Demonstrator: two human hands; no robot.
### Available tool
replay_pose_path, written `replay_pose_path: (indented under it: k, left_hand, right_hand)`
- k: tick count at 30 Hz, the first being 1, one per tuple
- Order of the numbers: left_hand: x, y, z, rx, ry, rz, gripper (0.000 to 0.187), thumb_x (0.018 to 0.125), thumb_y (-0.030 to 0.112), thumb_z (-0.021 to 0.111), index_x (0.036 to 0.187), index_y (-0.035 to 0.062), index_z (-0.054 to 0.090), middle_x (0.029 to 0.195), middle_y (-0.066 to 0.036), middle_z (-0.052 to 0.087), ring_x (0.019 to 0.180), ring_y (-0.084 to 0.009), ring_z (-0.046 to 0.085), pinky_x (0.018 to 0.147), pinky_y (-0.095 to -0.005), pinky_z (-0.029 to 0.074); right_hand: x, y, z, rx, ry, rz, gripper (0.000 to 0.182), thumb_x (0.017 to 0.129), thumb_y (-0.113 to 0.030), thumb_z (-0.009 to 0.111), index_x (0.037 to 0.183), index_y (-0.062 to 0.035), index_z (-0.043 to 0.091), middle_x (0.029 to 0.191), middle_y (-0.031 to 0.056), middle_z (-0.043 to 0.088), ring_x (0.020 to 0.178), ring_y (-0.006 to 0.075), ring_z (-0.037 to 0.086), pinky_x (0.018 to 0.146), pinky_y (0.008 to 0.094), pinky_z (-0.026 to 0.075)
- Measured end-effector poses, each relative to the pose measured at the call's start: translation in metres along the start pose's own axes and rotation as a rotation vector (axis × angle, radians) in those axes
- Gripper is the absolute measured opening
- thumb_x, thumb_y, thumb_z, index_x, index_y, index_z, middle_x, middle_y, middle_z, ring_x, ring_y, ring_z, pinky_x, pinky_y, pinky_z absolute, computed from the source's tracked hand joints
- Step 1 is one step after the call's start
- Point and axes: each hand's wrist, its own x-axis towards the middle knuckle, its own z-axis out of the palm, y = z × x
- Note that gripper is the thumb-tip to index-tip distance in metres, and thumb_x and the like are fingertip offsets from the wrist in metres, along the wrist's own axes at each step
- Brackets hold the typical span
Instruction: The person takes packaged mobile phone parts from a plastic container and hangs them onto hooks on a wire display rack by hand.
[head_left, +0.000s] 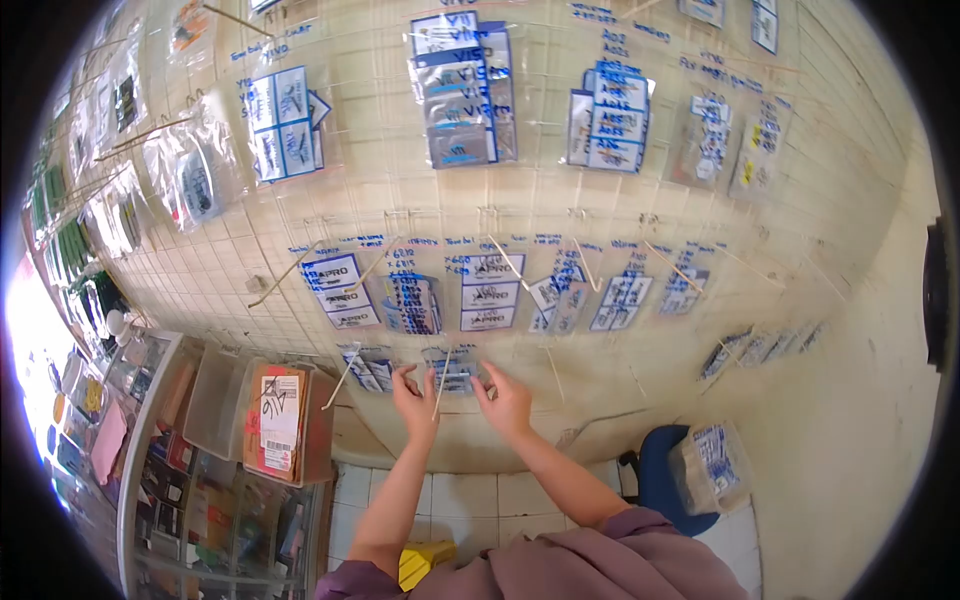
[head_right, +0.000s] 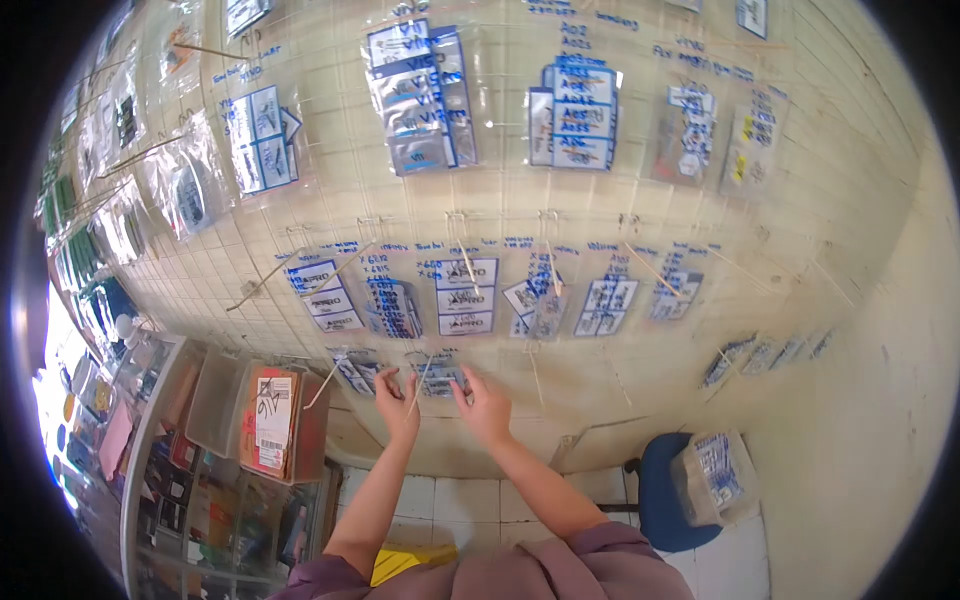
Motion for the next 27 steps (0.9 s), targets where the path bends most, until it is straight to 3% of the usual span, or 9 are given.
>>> replay_pose_path:
  k: [6, 9, 11, 24, 27]
  left_hand:
    - [-0.094, -0.011, -0.021, -0.125, -0.193, -0.132, 0.03, 0.085, 0.011, 0.076, 0.107, 0.003, 0.056, 0.069, 0.003, 0.037, 0.058, -0.0061, 0.034, 0.052, -0.0233, 0.028]
    - [-0.135, -0.014, -0.025, -0.17, -0.291, -0.178, 0.027, 0.087, 0.011, 0.074, 0.105, 0.0031, 0.056, 0.07, 0.003, 0.04, 0.059, -0.0047, 0.037, 0.053, -0.0213, 0.031]
    - [-0.165, -0.015, -0.019, -0.199, -0.335, -0.237, 0.029, 0.089, 0.02, 0.073, 0.106, 0.0025, 0.057, 0.067, 0.002, 0.045, 0.059, -0.0073, 0.041, 0.053, -0.0241, 0.035]
    - [-0.288, 0.041, 0.012, -0.338, -0.746, -0.302, 0.018, 0.096, 0.019, 0.062, 0.1, 0.0021, 0.058, 0.072, 0.001, 0.052, 0.062, -0.0071, 0.044, 0.056, -0.0238, 0.038]
    - [-0.308, 0.049, 0.031, -0.389, -0.785, -0.305, 0.015, 0.096, 0.018, 0.062, 0.097, 0.0025, 0.059, 0.072, 0.001, 0.054, 0.063, -0.0072, 0.044, 0.056, -0.0243, 0.039]
  right_hand:
    - [-0.095, -0.001, -0.065, 0.081, -0.162, 0.229, 0.021, 0.086, -0.014, 0.071, 0.105, -0.0073, 0.069, 0.071, 0.0072, 0.068, 0.051, 0.0177, 0.06, 0.052, 0.0298, 0.048]
    - [-0.137, 0.018, -0.099, 0.048, -0.099, 0.255, 0.017, 0.087, -0.014, 0.069, 0.103, -0.0065, 0.069, 0.072, 0.0081, 0.068, 0.052, 0.0183, 0.061, 0.052, 0.0307, 0.049]
    - [-0.159, 0.031, -0.12, -0.006, -0.067, 0.276, 0.017, 0.087, -0.014, 0.069, 0.102, -0.0061, 0.069, 0.072, 0.0086, 0.068, 0.053, 0.0187, 0.061, 0.053, 0.0309, 0.049]
    - [-0.243, 0.06, -0.275, -0.185, 0.129, 0.535, 0.015, 0.087, -0.016, 0.067, 0.099, -0.0077, 0.069, 0.071, 0.0097, 0.067, 0.056, 0.0233, 0.063, 0.053, 0.0343, 0.048]
    - [-0.258, 0.071, -0.311, -0.217, 0.202, 0.538, 0.013, 0.087, -0.013, 0.067, 0.098, -0.0053, 0.069, 0.07, 0.0105, 0.066, 0.055, 0.0194, 0.062, 0.053, 0.0315, 0.048]
